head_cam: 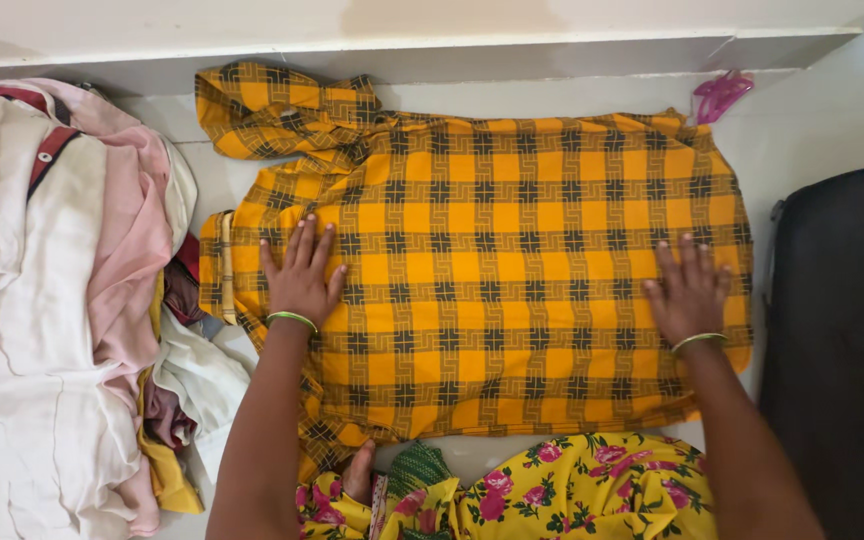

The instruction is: The person buttons a yellow plaid shirt while it is spread out on the floor, then smooths and aligns the fabric by hand.

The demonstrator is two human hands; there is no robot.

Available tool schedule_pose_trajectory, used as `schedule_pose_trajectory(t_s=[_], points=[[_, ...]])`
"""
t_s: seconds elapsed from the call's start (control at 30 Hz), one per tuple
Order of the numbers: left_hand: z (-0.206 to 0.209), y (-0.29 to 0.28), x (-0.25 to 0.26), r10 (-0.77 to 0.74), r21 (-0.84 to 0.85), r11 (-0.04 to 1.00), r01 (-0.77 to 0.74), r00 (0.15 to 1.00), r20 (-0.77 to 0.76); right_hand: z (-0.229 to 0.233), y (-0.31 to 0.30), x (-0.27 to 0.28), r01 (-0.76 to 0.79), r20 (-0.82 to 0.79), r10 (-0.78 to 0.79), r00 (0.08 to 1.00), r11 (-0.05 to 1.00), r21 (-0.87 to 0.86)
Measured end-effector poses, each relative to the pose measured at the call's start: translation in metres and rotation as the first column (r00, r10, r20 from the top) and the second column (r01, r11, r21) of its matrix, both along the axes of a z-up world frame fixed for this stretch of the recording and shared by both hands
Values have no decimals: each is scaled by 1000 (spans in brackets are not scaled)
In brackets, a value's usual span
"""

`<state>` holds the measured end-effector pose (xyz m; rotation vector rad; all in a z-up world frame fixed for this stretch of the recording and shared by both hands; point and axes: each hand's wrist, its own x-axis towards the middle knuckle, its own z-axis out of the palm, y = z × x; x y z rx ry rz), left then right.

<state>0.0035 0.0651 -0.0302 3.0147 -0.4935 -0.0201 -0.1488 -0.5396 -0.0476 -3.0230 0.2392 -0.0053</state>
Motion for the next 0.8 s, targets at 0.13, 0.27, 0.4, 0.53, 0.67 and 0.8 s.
schedule_pose_trajectory(t_s=[0.13, 0.27, 0.4, 0.53, 0.67, 0.8], points=[[9, -4, 8, -20, -63, 998, 25, 996, 81, 14, 11, 6, 117, 8, -117, 993, 992, -46], [15, -58, 21, -59, -308, 944, 116, 980, 189, 28, 99, 59, -14, 95, -10, 995, 968, 249], [17, -125, 41, -181, -123, 973, 197, 975, 130, 33, 208, 111, -569, 91, 586, 805, 806, -162], [28, -72, 82, 93, 94, 992, -81, 987, -130, 37, 189, 144, -382, -222, 374, 900, 924, 7], [30, 15, 117, 176, 159, 974, -160, 981, -88, 20, 73, 139, -53, 12, 54, 998, 997, -54], [14, 40, 132, 163, 158, 976, -152, 985, -61, 2, 23, 122, 230, -23, -229, 973, 972, 45]])
